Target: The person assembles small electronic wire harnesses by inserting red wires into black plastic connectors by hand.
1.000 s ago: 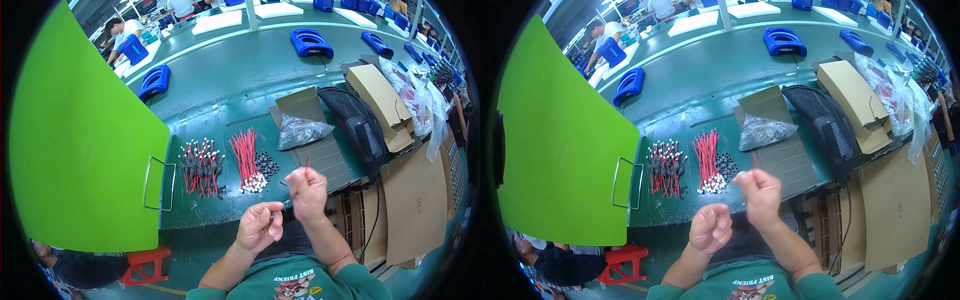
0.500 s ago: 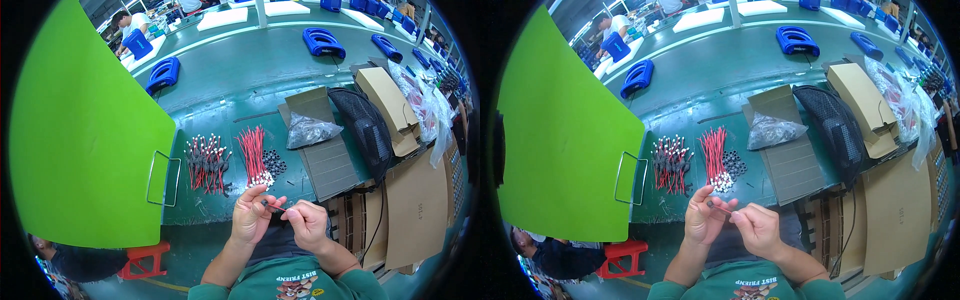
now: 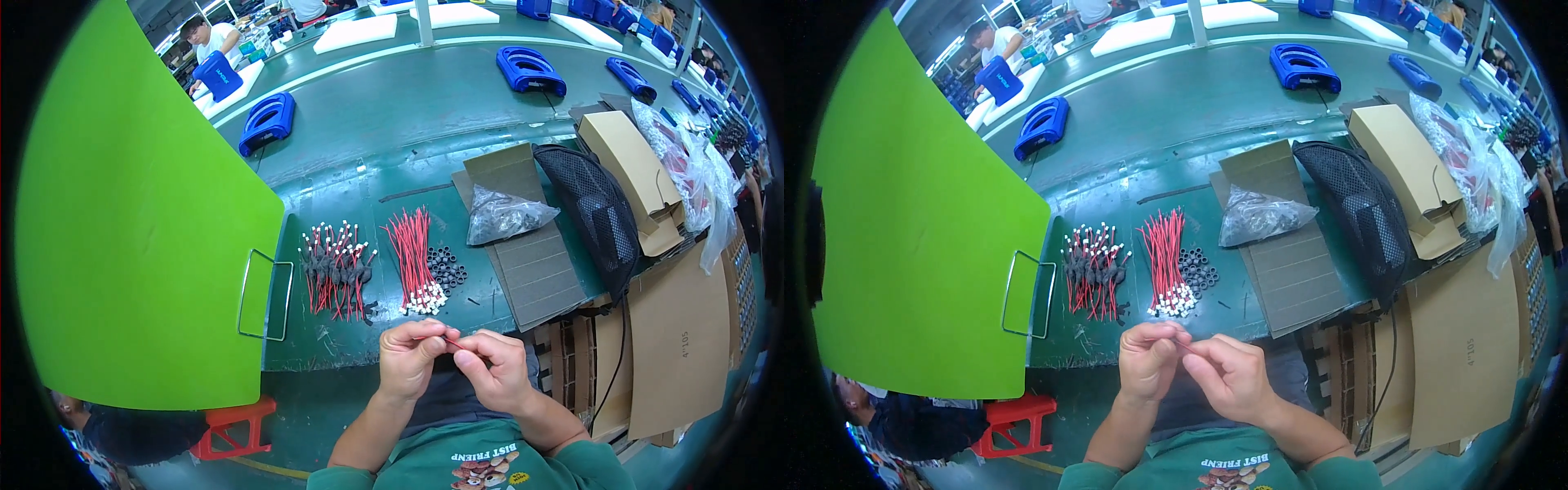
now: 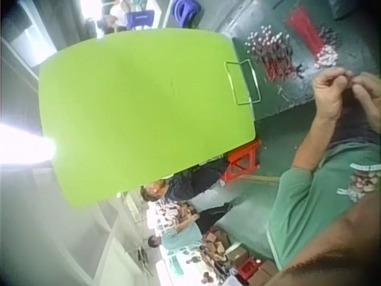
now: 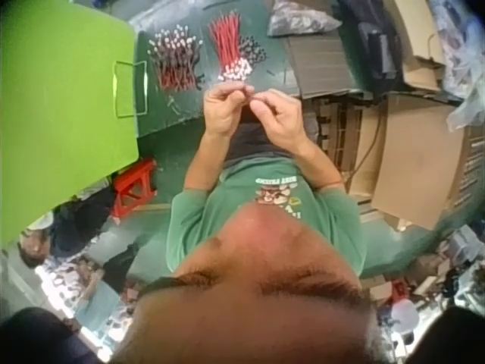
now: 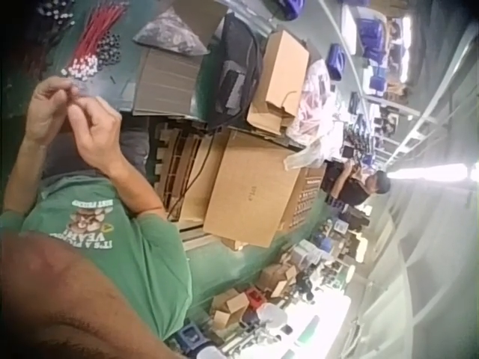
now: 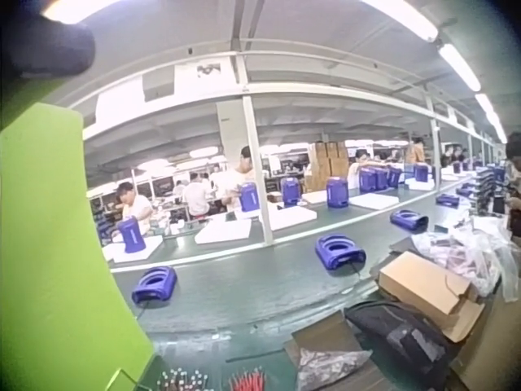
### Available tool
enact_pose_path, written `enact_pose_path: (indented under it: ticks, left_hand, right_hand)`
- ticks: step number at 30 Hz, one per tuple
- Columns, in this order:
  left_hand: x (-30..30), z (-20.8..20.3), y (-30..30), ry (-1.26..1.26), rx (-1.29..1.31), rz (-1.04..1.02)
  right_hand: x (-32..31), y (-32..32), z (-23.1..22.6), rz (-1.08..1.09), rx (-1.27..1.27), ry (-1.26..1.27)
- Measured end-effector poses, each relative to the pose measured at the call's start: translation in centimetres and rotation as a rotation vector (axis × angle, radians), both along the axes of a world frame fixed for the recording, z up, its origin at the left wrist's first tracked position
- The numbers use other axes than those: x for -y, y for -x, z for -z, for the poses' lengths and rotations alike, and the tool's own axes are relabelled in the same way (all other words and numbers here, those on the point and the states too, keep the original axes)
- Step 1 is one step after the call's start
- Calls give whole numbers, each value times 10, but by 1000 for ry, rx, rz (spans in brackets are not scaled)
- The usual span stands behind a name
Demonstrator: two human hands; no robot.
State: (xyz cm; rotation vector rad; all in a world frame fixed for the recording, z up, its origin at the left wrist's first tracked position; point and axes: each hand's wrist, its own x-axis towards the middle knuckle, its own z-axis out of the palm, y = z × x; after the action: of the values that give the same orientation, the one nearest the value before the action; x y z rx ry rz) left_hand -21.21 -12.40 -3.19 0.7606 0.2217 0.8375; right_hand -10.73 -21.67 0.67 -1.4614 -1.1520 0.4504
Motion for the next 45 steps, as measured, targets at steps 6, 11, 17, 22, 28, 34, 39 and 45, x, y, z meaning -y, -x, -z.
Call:
enact_pose_path:
  ticks: [6,11,17,22,28,34,39,45]
  left_hand:
    - [-1,-8,4,218,-18,180]
    - [1,-11,4,234,-11,214]
    - [3,-11,8,197,-50,262]
    - [3,-14,8,187,-95,274]
    - [5,-15,9,203,-76,290]
    - [3,-15,9,222,-40,305]
    - [8,-16,6,291,17,358]
    - [30,-11,-4,582,250,490]
  right_hand:
    - [6,-3,-4,-36,-122,96]
    - [3,-13,0,77,-190,-23]
    - [0,-14,3,8,-352,26]
    - [-2,-13,0,91,-482,-79]
    - [9,-24,15,30,-598,-116]
    - [8,-16,13,124,-404,-6]
    - [13,-22,27,-34,-407,-165]
    - [-7,-11,19,127,-235,-398]
